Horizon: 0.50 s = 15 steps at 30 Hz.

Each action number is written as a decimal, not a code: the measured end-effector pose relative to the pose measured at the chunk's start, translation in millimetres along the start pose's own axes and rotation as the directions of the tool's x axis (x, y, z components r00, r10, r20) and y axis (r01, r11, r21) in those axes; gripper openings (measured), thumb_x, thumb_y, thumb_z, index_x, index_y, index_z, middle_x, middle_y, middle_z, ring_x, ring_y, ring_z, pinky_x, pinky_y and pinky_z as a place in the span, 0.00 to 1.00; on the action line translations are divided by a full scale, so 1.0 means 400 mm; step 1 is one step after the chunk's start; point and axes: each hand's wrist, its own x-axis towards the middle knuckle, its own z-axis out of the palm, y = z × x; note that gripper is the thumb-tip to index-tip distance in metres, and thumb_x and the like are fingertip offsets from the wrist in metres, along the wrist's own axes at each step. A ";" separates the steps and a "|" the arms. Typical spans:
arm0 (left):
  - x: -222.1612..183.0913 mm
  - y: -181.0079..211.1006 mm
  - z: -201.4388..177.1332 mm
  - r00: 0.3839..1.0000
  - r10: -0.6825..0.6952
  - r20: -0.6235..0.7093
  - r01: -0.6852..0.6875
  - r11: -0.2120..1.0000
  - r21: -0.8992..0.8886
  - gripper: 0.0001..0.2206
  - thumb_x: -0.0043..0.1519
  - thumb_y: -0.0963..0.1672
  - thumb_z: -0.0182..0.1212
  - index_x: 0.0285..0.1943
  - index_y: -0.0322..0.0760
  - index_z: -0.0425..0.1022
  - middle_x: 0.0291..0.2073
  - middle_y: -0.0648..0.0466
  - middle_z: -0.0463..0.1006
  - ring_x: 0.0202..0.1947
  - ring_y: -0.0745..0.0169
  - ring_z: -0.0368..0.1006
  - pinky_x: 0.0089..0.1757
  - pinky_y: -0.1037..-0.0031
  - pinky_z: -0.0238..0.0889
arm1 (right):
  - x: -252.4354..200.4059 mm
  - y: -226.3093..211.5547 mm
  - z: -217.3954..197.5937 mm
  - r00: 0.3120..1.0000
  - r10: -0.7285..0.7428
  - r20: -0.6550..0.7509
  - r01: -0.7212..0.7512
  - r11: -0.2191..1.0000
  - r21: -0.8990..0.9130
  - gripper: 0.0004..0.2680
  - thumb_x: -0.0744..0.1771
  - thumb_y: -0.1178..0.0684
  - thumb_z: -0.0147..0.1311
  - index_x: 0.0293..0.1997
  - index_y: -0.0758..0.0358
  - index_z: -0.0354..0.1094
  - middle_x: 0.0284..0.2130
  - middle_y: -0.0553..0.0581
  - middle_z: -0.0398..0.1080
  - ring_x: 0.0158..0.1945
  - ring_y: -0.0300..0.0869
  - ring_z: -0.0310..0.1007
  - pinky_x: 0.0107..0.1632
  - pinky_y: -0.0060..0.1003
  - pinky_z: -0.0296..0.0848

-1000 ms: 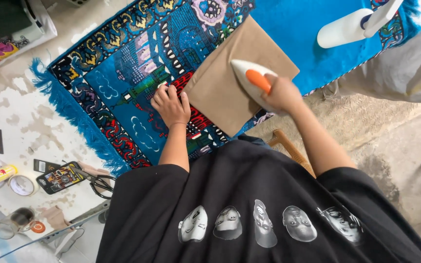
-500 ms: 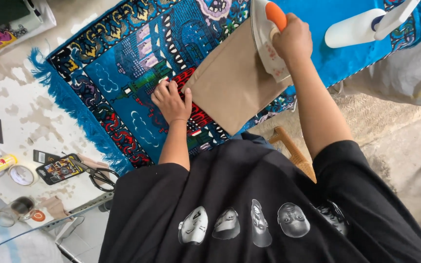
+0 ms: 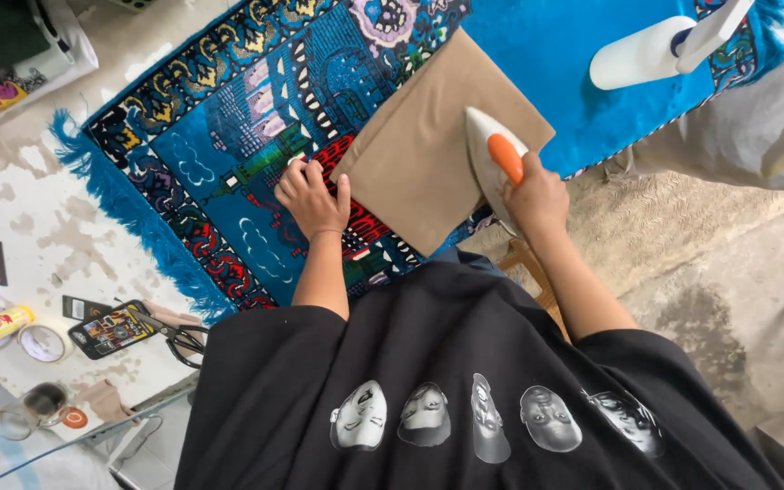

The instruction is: Ironing a pair of folded khaki pants on a patterned mat using a steam iron and a spray bottle.

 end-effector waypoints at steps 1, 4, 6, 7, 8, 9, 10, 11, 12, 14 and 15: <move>-0.002 -0.002 0.003 1.000 0.007 0.002 -0.007 1.000 0.000 0.22 0.63 0.61 0.39 0.43 0.45 0.63 0.45 0.53 0.64 0.45 0.47 0.64 0.48 0.55 0.54 | 0.022 -0.001 -0.015 1.000 0.005 0.001 -0.005 1.000 0.005 0.11 0.65 0.47 0.58 0.47 0.59 0.66 0.35 0.75 0.75 0.42 0.71 0.78 0.46 0.62 0.78; -0.008 -0.007 0.006 1.000 0.018 0.000 -0.018 1.000 0.007 0.22 0.63 0.61 0.39 0.43 0.46 0.63 0.46 0.53 0.64 0.46 0.47 0.64 0.48 0.56 0.55 | 0.080 0.013 -0.042 0.989 0.121 -0.090 -0.108 0.985 0.131 0.10 0.66 0.48 0.57 0.47 0.58 0.65 0.36 0.75 0.75 0.43 0.71 0.78 0.45 0.63 0.77; -0.005 -0.005 0.003 1.000 0.018 -0.001 -0.018 1.000 0.009 0.22 0.65 0.61 0.37 0.43 0.45 0.63 0.45 0.54 0.64 0.45 0.47 0.63 0.48 0.56 0.54 | 0.117 0.040 -0.048 0.966 0.175 -0.188 -0.132 0.966 0.220 0.10 0.65 0.50 0.60 0.46 0.58 0.65 0.35 0.74 0.74 0.42 0.71 0.78 0.43 0.63 0.78; -0.009 -0.004 0.010 1.000 0.023 -0.008 -0.023 1.000 0.005 0.22 0.65 0.61 0.37 0.43 0.45 0.63 0.45 0.54 0.64 0.45 0.47 0.63 0.48 0.56 0.54 | 0.108 0.055 -0.046 0.964 0.178 -0.196 -0.133 0.965 0.224 0.10 0.65 0.50 0.60 0.46 0.58 0.65 0.35 0.74 0.74 0.42 0.71 0.78 0.43 0.63 0.78; -0.012 -0.006 0.016 1.000 0.020 -0.011 -0.020 1.000 -0.003 0.24 0.64 0.62 0.36 0.43 0.45 0.63 0.46 0.53 0.63 0.46 0.47 0.63 0.48 0.56 0.54 | 0.098 0.068 -0.045 0.963 0.203 -0.180 -0.150 0.951 0.271 0.10 0.65 0.50 0.59 0.46 0.58 0.65 0.35 0.74 0.74 0.42 0.71 0.77 0.43 0.65 0.77; -0.013 -0.011 0.024 1.000 0.016 -0.017 -0.016 1.000 -0.010 0.26 0.63 0.63 0.35 0.44 0.45 0.63 0.46 0.53 0.63 0.46 0.47 0.63 0.48 0.56 0.54 | 0.090 0.076 -0.042 0.960 0.224 -0.165 -0.163 0.934 0.318 0.10 0.65 0.50 0.59 0.46 0.58 0.64 0.36 0.74 0.73 0.43 0.71 0.77 0.43 0.66 0.76; -0.009 -0.011 0.022 0.999 0.020 -0.027 -0.020 1.000 -0.014 0.26 0.63 0.63 0.35 0.44 0.45 0.63 0.46 0.53 0.63 0.46 0.47 0.63 0.48 0.56 0.54 | 0.069 0.099 -0.031 0.958 0.225 -0.175 -0.160 0.933 0.322 0.10 0.65 0.50 0.59 0.46 0.58 0.64 0.36 0.74 0.73 0.43 0.71 0.77 0.43 0.66 0.76; -0.010 -0.011 0.015 0.999 0.029 -0.021 -0.029 0.999 -0.017 0.26 0.62 0.63 0.36 0.44 0.45 0.63 0.46 0.52 0.63 0.46 0.46 0.63 0.48 0.56 0.53 | 0.047 0.124 -0.020 0.959 0.236 -0.155 -0.175 0.928 0.328 0.10 0.65 0.50 0.57 0.47 0.59 0.64 0.35 0.75 0.73 0.43 0.71 0.77 0.43 0.66 0.75; -0.012 -0.010 0.008 0.999 0.037 -0.015 -0.038 0.999 -0.020 0.26 0.62 0.63 0.36 0.44 0.44 0.64 0.46 0.52 0.63 0.46 0.45 0.62 0.48 0.56 0.53 | 0.026 0.149 -0.007 0.960 0.247 -0.134 -0.191 0.923 0.334 0.10 0.65 0.50 0.56 0.47 0.60 0.65 0.34 0.76 0.73 0.43 0.71 0.76 0.43 0.65 0.74; -0.022 -0.015 0.001 0.999 0.048 -0.008 -0.048 0.999 -0.016 0.25 0.62 0.62 0.36 0.45 0.45 0.64 0.46 0.52 0.62 0.47 0.45 0.62 0.48 0.55 0.53 | -0.005 0.219 0.037 0.961 0.255 -0.108 -0.176 0.862 0.475 0.08 0.65 0.53 0.55 0.44 0.61 0.64 0.23 0.66 0.70 0.28 0.58 0.73 0.31 0.53 0.73; -0.013 -0.011 0.005 0.998 0.060 -0.015 -0.060 0.998 -0.014 0.25 0.63 0.62 0.36 0.46 0.45 0.65 0.46 0.52 0.62 0.48 0.44 0.62 0.49 0.55 0.52 | -0.007 0.253 0.049 0.962 0.256 -0.092 -0.149 0.779 0.608 0.05 0.65 0.56 0.54 0.40 0.62 0.63 0.13 0.56 0.67 0.13 0.46 0.70 0.19 0.41 0.71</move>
